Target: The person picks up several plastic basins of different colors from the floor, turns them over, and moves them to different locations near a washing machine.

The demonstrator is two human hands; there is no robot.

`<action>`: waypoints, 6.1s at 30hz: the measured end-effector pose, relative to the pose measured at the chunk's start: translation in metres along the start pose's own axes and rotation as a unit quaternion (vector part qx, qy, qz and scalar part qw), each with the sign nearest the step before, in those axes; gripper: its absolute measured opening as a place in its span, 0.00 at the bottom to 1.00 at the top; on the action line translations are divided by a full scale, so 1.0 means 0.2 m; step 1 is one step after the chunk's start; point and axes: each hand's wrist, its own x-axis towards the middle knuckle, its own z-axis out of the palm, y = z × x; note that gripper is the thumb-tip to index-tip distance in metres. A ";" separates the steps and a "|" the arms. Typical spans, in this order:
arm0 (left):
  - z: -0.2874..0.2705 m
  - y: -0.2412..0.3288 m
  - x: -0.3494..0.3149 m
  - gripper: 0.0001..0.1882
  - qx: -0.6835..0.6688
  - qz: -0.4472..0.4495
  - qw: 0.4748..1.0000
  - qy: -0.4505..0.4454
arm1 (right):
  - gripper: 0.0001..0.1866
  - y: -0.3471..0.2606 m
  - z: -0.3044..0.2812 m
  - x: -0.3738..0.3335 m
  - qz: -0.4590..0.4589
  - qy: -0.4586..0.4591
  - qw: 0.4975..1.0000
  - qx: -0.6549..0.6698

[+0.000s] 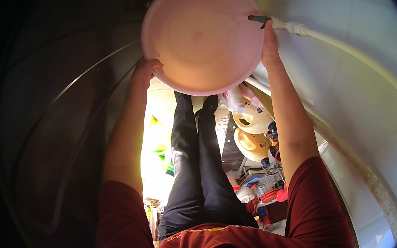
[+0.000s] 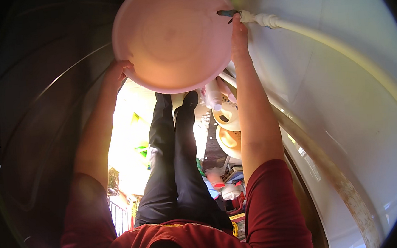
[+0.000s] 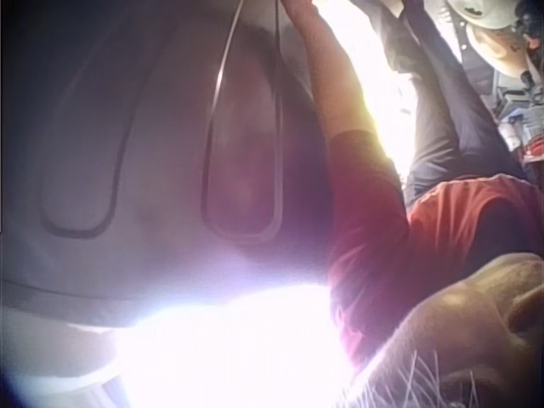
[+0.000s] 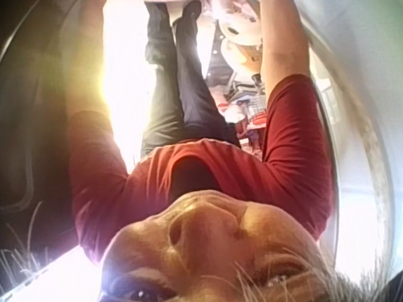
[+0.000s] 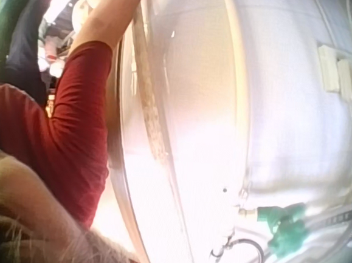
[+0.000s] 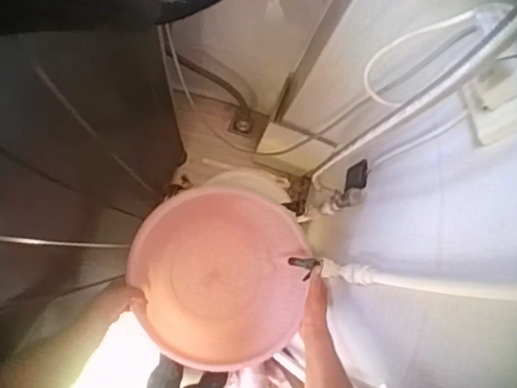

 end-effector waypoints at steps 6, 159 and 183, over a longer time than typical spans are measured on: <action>-0.03 0.02 0.10 0.17 -0.001 0.034 0.999 -0.021 | 0.28 -0.05 0.07 -0.04 0.013 0.026 0.995 0.093; -0.01 0.35 0.18 0.19 0.101 0.089 0.989 0.062 | 0.27 -0.05 -0.01 0.03 -0.096 0.006 0.994 -0.054; -0.01 0.24 0.19 0.16 -0.003 0.072 0.995 0.075 | 0.26 0.03 -0.01 0.07 -0.011 0.000 0.998 0.068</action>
